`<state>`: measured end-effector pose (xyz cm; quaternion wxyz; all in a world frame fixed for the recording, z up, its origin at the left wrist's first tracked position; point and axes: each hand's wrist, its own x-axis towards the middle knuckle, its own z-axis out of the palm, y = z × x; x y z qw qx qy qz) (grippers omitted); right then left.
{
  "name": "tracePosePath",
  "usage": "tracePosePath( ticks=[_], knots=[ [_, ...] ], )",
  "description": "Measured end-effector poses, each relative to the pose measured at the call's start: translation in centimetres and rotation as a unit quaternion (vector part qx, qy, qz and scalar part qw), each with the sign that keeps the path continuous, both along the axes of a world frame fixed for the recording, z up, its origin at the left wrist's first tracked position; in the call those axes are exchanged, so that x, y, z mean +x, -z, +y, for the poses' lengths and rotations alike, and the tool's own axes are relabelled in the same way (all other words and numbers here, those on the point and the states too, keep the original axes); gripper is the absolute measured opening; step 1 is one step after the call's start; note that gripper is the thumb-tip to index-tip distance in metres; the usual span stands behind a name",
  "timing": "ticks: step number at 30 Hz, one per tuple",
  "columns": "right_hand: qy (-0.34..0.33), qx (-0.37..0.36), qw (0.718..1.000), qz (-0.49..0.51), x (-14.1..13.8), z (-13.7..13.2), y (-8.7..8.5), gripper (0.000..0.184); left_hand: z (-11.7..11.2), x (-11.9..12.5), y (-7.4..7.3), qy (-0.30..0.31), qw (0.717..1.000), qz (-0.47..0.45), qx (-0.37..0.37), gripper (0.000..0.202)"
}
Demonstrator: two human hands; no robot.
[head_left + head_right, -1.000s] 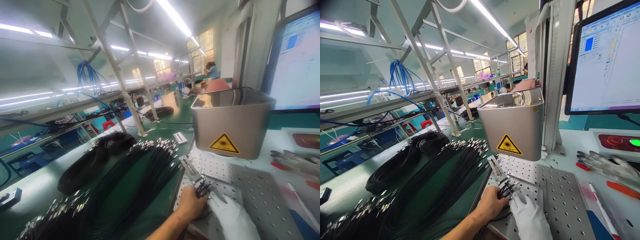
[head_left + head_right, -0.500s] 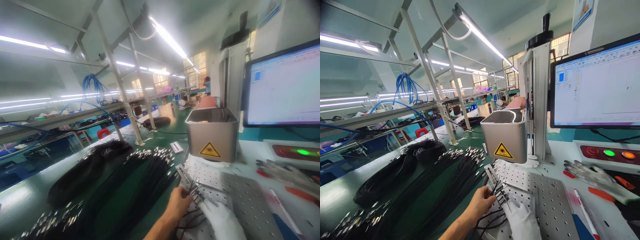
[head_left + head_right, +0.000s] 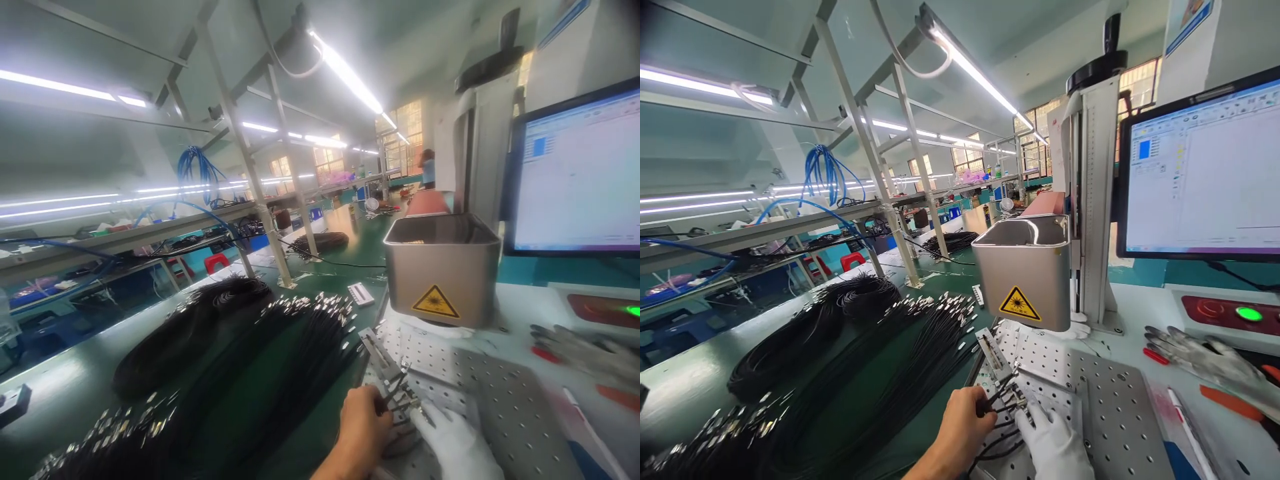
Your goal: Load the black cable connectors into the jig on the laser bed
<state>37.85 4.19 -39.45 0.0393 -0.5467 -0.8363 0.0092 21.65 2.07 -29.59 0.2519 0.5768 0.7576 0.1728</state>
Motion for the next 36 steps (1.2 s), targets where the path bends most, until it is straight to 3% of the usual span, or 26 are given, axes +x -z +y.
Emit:
tracePosePath(
  ticks=[5, 10, 15, 21, 24, 26, 29, 36],
  knots=[
    [-0.015, 0.039, 0.999, -0.017, 0.1, 0.0, 0.6, 0.074, -0.4, 0.7, -0.6, 0.017, 0.997, 0.067, -0.036, 0.024],
    [-0.008, 0.064, 0.994, -0.083, -0.4, -0.4, 0.3, 0.084, -0.2, 0.6, -1.6, 0.037, 0.995, 0.079, -0.054, 0.028],
    [-0.018, 0.057, 0.996, -0.073, -0.3, -0.4, 0.8, 0.085, 0.1, 0.7, -1.7, 0.038, 0.994, 0.084, -0.062, 0.028],
    [-0.043, 0.002, 0.999, -0.007, 1.1, 1.2, 1.7, 0.081, 0.3, 0.1, -0.6, 0.021, 0.998, 0.024, -0.051, 0.017],
    [-0.043, 0.035, 0.998, -0.035, 0.8, 1.9, 1.9, 0.079, 0.8, -0.6, 0.4, 0.016, 0.999, -0.027, -0.044, 0.005],
    [-0.051, 0.067, 0.994, -0.064, 0.4, 2.2, 1.8, 0.074, 1.2, -0.8, 1.0, 0.018, 0.997, -0.064, -0.042, 0.017],
    [-0.053, 0.057, 0.993, -0.093, 0.1, 2.3, 1.5, 0.072, 1.9, -0.7, 1.6, 0.020, 0.993, -0.104, -0.054, 0.028],
    [-0.015, 0.028, 0.999, 0.010, 0.3, 2.5, 1.5, 0.059, 2.3, -0.2, 1.6, 0.051, 0.993, -0.096, -0.041, 0.035]
  ],
)
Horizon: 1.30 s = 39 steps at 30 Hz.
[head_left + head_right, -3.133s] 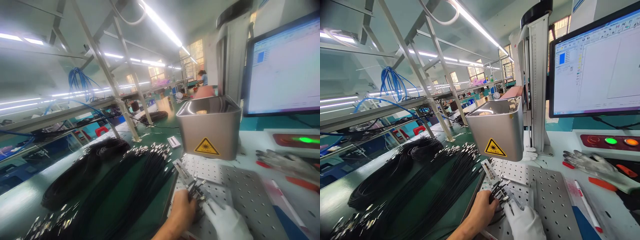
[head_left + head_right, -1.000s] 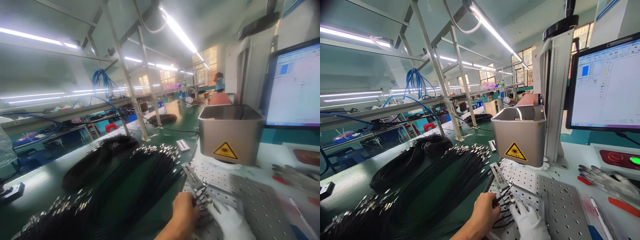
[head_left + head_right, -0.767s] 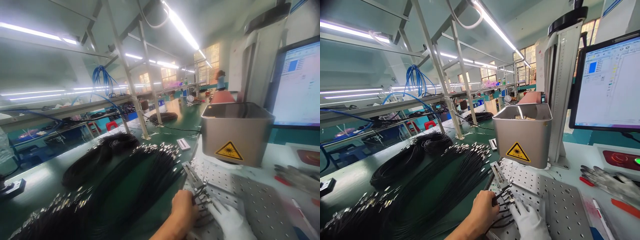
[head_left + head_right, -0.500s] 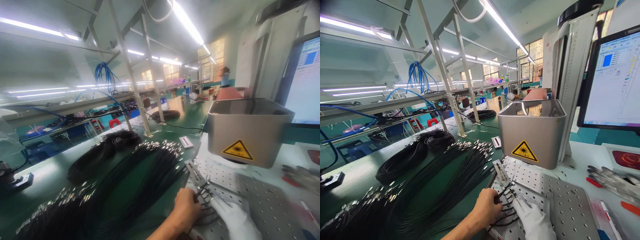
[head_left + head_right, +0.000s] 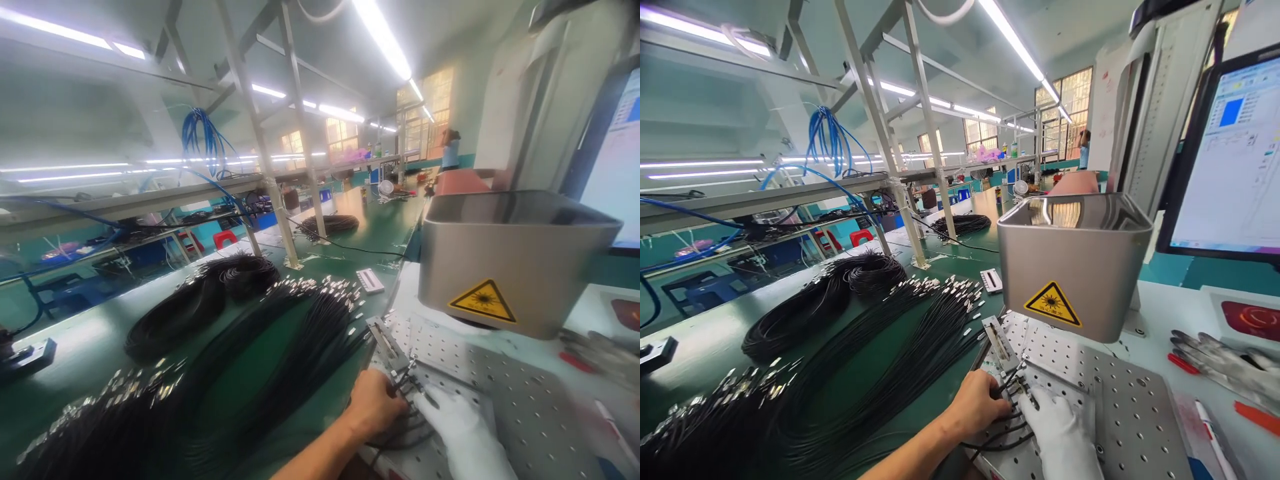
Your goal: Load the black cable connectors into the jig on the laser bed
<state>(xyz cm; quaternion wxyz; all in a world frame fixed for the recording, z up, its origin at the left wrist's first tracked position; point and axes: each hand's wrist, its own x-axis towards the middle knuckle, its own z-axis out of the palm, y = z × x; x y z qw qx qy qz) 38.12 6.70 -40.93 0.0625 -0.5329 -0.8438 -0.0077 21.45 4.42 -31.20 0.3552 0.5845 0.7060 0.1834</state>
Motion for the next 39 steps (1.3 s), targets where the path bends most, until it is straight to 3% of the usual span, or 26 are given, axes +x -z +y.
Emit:
tracePosePath(
  ticks=[3, 5, 8, 12, 19, 23, 29, 34, 39],
  knots=[
    [0.094, -0.027, 0.992, 0.081, -0.3, 0.5, 0.4, 0.043, 0.0, -0.7, -0.2, -0.009, 0.999, -0.028, 0.023, 0.031],
    [0.149, -0.044, 0.980, 0.123, -0.5, 0.8, 0.6, 0.048, 0.0, -1.3, -0.4, -0.030, 0.996, -0.071, 0.035, 0.019],
    [0.159, -0.049, 0.976, 0.138, -0.6, 0.9, 0.6, 0.050, -0.1, -1.8, -0.5, -0.072, 0.986, -0.148, 0.014, 0.004],
    [0.155, -0.049, 0.976, 0.144, -0.5, 0.9, 0.6, 0.047, -0.3, -1.5, -0.2, -0.103, 0.977, -0.184, -0.012, 0.007],
    [0.168, -0.077, 0.970, 0.155, -0.9, 1.5, 1.5, 0.048, 0.3, -1.0, 1.2, -0.090, 0.989, -0.112, 0.044, 0.006],
    [0.182, -0.099, 0.966, 0.157, -1.1, 1.5, 1.6, 0.048, 0.6, -1.2, 1.3, -0.091, 0.988, -0.117, 0.047, 0.008],
    [0.199, -0.125, 0.956, 0.177, -1.5, 1.2, 1.1, 0.050, 0.8, -1.2, 0.8, -0.079, 0.987, -0.133, 0.033, 0.006],
    [0.200, -0.132, 0.952, 0.190, -1.6, 1.1, 0.9, 0.049, 0.5, -1.3, -0.5, -0.054, 0.995, -0.063, 0.050, 0.011],
    [0.223, -0.142, 0.943, 0.200, -1.7, 1.1, 0.7, 0.050, -0.8, -1.0, -1.9, -0.006, 0.993, 0.076, 0.088, 0.012]
  ],
)
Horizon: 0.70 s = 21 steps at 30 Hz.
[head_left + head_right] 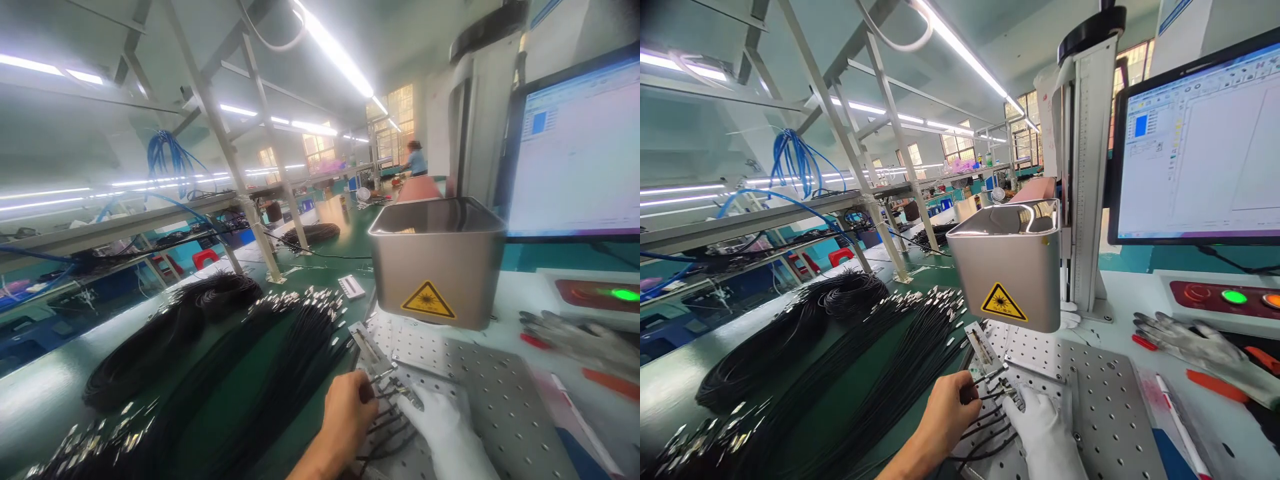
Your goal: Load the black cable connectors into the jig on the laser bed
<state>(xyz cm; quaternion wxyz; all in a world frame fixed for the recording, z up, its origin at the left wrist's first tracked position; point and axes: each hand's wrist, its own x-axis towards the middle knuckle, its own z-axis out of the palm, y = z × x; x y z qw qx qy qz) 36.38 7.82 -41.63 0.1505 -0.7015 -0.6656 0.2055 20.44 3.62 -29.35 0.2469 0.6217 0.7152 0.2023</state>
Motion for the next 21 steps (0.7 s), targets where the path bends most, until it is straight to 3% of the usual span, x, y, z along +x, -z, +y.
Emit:
tracePosePath(
  ticks=[6, 15, 21],
  knots=[
    [0.011, -0.008, 1.000, 0.005, -0.1, 0.0, -0.4, 0.049, -0.5, 0.2, 0.2, 0.017, 0.994, 0.108, 0.010, 0.009],
    [-0.004, 0.021, 1.000, -0.011, 0.0, -0.5, -0.7, 0.050, -0.3, 0.1, -0.5, 0.030, 0.988, 0.149, -0.033, 0.009],
    [-0.057, 0.082, 0.994, -0.043, 0.8, -1.2, -1.3, 0.047, -0.4, 0.6, -0.9, 0.035, 0.986, 0.150, -0.070, 0.015]
  ],
)
